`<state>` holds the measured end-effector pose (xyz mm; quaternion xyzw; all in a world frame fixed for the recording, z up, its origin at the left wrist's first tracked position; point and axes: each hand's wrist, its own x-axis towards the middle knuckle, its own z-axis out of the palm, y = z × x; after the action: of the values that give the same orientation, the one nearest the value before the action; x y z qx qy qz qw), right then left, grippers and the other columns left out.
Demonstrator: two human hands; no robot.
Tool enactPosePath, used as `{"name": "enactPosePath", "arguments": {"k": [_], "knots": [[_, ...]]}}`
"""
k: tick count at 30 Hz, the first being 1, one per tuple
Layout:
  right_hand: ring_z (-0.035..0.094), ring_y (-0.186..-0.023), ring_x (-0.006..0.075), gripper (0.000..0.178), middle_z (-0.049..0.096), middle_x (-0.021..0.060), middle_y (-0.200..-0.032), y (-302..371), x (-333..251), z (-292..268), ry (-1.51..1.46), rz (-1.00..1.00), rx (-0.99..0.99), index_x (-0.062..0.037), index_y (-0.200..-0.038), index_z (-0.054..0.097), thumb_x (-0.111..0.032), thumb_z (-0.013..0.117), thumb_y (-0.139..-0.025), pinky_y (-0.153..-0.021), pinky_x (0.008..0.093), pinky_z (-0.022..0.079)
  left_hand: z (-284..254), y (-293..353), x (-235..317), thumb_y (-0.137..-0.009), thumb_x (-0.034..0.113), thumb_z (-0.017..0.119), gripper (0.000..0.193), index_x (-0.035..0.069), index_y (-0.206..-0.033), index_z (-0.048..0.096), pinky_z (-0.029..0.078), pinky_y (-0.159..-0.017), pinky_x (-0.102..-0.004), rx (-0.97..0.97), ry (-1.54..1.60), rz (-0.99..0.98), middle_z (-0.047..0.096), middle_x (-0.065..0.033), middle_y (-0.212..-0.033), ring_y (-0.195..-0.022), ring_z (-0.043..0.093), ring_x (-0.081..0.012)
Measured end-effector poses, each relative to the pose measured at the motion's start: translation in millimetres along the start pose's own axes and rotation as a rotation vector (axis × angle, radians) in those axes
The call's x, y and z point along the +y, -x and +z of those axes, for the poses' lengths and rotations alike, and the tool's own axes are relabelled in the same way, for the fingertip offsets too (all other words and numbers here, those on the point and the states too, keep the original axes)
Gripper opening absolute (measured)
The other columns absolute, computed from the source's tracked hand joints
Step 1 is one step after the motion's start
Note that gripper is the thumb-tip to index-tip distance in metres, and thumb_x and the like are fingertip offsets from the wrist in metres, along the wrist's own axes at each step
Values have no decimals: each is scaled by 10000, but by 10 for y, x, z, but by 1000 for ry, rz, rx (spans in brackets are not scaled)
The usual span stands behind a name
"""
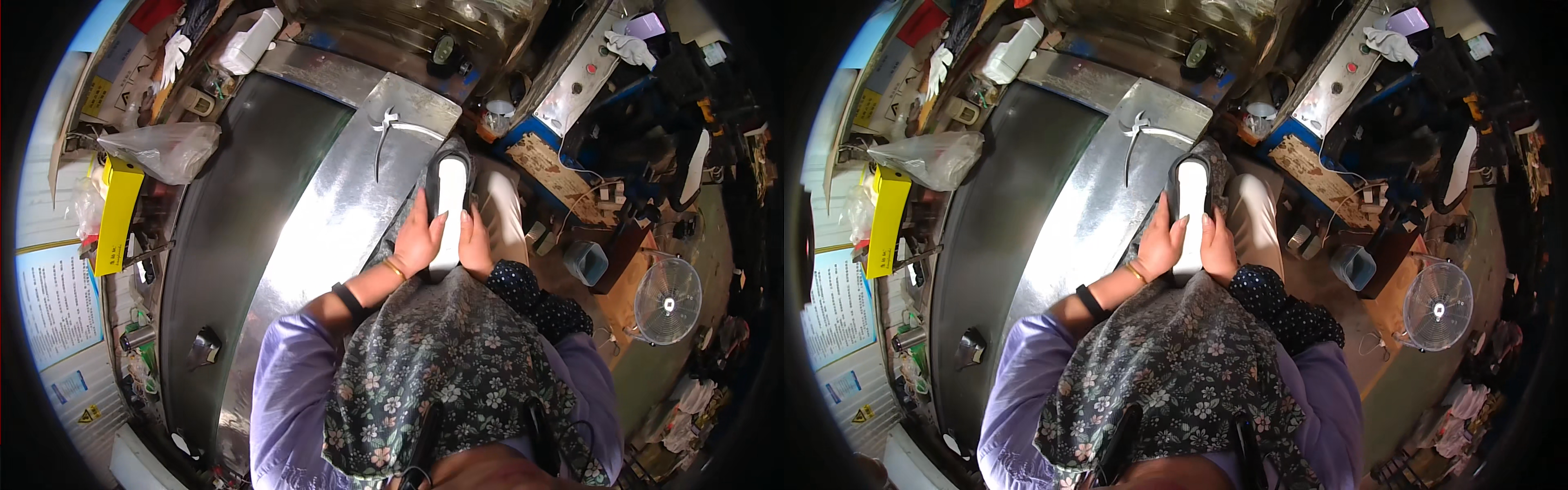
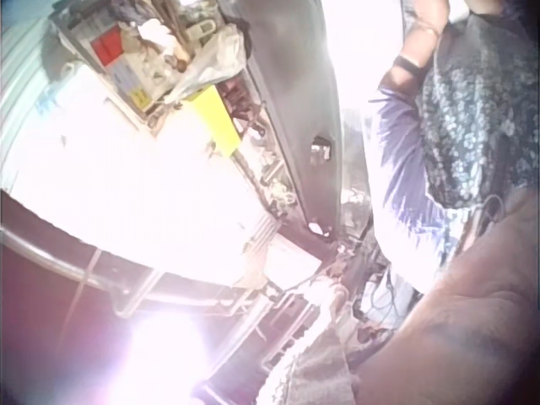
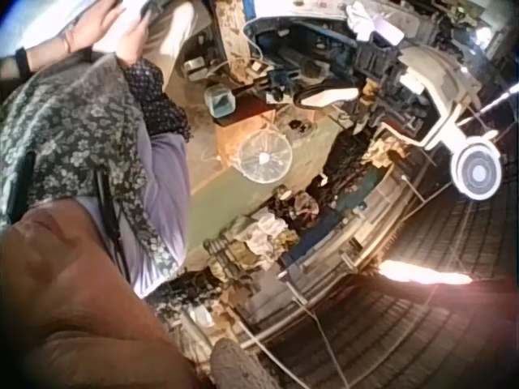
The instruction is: Operate a lasting machine and handle shoe components on a conveyor belt in a factory setting.
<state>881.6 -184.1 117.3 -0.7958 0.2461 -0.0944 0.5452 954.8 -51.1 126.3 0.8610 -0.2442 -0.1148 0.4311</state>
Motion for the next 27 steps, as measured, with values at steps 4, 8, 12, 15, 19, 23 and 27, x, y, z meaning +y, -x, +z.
{"name": "enactPosePath", "arguments": {"k": [4,8,12,15,19,23,27], "knots": [[586,-1093,427,480,598,308,-1159,-159,-53,9,-160,-98,-18,52,-1314,468,-330,404,-1030,-920,403,465,-145,391,126,-914,274,664,768,-115,-1426,245,390,-1041,-356,-90,528,-166,508,-238,-1314,-1223,504,-271],[655,-998,277,482,636,176,-1193,-524,-358,-37,-166,-83,-186,15,-1312,509,-366,463,-1021,-858,338,500,-429,229,65,-895,298,703,672,-92,-1349,397,470,-914,-303,-89,901,-431,591,-137,-1203,-1056,569,-182],[654,-780,98,413,660,126,-1140,-1084,-640,-1235,-339,-22,-351,17,-1297,530,-278,512,-1009,-669,246,521,-892,146,-230,-787,403,764,888,-105,-1378,338,529,-776,-356,103,-77,-277,657,-266,-1044,-911,675,-308],[666,-828,174,320,666,149,-1116,-1371,-772,-2581,85,-311,122,-8,-1194,616,-221,589,-956,-700,295,523,-1091,477,-460,-751,352,759,1043,-13,-1501,133,529,-765,-431,-145,-519,-7,511,-370,-1236,-1019,599,-452],[577,-1088,342,534,558,214,-1260,-1354,-748,-4194,1351,-209,723,-71,-1274,572,-325,696,-821,-914,403,476,-1029,810,-670,-812,108,653,576,14,-1353,481,481,-938,-411,-345,-384,315,413,-353,-1382,-1166,531,-465],[518,-1122,477,871,451,287,-1333,-1287,-494,-4583,780,162,874,-202,-1435,416,-447,728,-660,-966,487,448,-852,715,-611,-851,90,634,323,20,-1165,645,509,-893,-383,-177,-145,52,586,-281,-1216,-1079,617,-389],[507,-1146,465,744,467,272,-1334,-1158,-432,-4327,818,31,988,-191,-1373,498,-340,694,-671,-984,496,430,-803,420,-338,-924,140,636,267,-37,-1123,650,510,-863,-324,-8,129,-29,701,-173,-1032,-969,675,-240]]}}
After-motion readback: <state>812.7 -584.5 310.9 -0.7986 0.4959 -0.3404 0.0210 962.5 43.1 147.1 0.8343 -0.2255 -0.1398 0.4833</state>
